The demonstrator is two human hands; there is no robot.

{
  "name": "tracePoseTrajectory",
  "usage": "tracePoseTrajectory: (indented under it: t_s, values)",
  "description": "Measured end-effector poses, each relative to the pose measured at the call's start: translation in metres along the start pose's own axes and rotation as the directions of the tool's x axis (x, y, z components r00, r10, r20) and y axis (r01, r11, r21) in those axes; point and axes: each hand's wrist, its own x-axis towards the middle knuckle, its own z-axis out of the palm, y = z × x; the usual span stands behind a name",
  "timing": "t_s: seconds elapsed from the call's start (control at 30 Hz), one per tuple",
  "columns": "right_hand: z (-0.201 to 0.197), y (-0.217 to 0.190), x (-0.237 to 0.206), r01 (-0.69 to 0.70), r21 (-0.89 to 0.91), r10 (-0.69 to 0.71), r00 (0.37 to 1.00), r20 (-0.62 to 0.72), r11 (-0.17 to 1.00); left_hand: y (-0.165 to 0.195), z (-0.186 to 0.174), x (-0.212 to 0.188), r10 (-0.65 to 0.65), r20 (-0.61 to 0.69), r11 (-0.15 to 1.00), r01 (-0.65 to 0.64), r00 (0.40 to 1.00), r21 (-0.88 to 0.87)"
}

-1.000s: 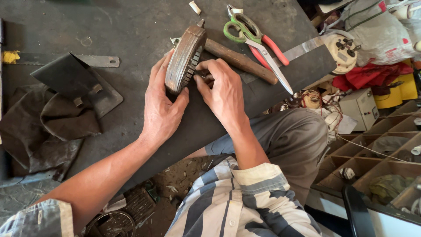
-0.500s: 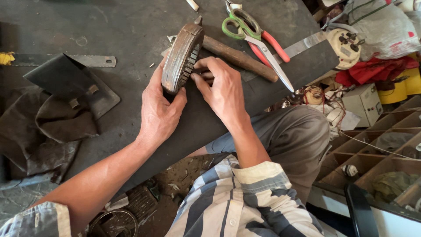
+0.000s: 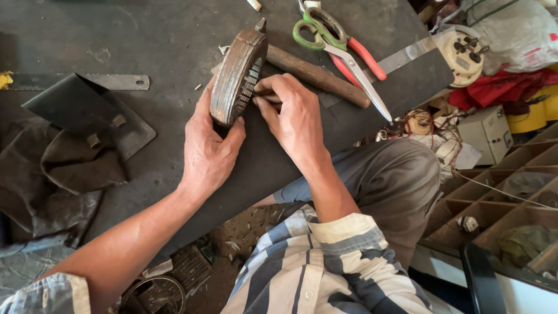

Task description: The person cuts small pieces of tape with scissors and inserts them into the slots of a circular metal component. They repeat this process several times, adjusting the tape and the component on the workbench.

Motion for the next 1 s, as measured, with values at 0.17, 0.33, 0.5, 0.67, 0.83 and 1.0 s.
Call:
tracePoseTrajectory:
  t_s: [0.17,0.33,0.5,0.67,0.83,1.0]
  values:
    - [0.0,-0.002,-0.002,0.008,-0.046,-0.009,0.999,-0.033,0.999,0.001,-0.001,0.0,-0.006,0.002,1.0,0.006,1.0,0.013]
    - [0.001,-0.001,0.0,0.026,-0.089,-0.031,0.998,-0.05,0.996,0.004,-0.001,0.001,-0.05,0.015,0.999,0.05,0.999,0.02]
    - [0.0,0.0,0.001,0.031,-0.128,-0.037,0.998,-0.046,0.991,0.006,-0.002,0.001,-0.016,0.043,1.0,0.016,0.999,0.003]
    - [0.001,-0.001,0.001,0.027,-0.09,-0.031,0.999,-0.045,0.996,0.008,-0.002,0.001,-0.063,0.046,0.998,0.063,0.997,0.001]
    - [0.001,-0.003,0.001,0.004,-0.046,-0.007,0.998,-0.067,0.999,0.008,-0.003,0.004,-0.065,0.057,0.998,0.065,0.996,-0.005]
    - [0.0,-0.004,0.0,-0.019,-0.037,0.016,0.997,-0.077,0.999,0.007,-0.011,0.008,-0.067,0.091,0.994,0.059,0.994,0.092]
